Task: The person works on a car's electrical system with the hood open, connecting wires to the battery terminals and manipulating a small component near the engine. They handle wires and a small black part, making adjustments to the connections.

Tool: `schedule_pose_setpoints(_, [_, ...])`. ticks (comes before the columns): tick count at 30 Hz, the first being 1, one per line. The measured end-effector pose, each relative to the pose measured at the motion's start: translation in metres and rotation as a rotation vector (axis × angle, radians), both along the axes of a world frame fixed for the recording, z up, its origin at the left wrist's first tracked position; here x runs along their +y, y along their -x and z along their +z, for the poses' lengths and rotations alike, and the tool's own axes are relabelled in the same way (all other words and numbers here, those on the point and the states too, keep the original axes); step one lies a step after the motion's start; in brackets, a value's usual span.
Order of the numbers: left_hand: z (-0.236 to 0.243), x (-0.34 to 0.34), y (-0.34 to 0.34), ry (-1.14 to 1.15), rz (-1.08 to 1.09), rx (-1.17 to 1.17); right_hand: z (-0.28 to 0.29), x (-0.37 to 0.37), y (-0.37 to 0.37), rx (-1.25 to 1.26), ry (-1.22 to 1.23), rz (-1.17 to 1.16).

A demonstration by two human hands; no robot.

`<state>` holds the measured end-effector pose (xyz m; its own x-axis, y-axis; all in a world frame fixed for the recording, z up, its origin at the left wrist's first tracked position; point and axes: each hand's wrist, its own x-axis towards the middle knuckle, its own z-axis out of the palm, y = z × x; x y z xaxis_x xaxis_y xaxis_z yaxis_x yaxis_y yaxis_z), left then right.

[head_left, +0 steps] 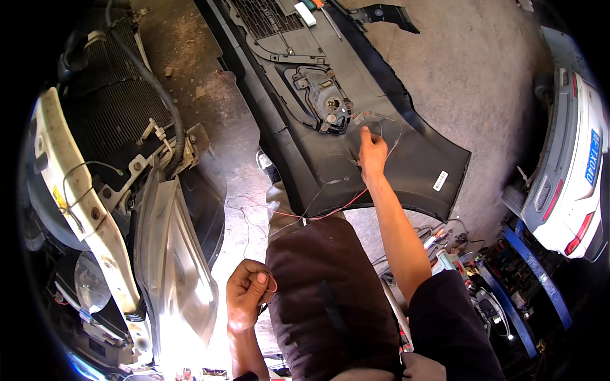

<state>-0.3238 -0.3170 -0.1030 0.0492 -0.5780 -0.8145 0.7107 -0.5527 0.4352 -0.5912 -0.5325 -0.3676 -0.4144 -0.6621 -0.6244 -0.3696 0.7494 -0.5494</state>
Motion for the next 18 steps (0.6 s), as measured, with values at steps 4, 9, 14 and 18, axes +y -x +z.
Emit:
schedule_pose_setpoints(4, [0.001, 0.001, 0.000, -0.029, -0.014, -0.020, 0.018, 0.015, -0.009, 0.089, 0.168, 0.257])
schedule_pose_setpoints(9, [0.000, 0.007, 0.001, -0.036, -0.021, -0.025, 0.031, -0.011, -0.042, 0.279, 0.270, 0.592])
schedule_pose_setpoints(14, [0.000, 0.007, 0.004, -0.044, -0.012, -0.021, 0.018, -0.028, -0.051, 0.434, 0.215, 0.733])
schedule_pose_setpoints(18, [-0.001, 0.009, 0.004, -0.038, -0.010, -0.031, 0.015, -0.034, -0.046, 0.468, 0.223, 0.781])
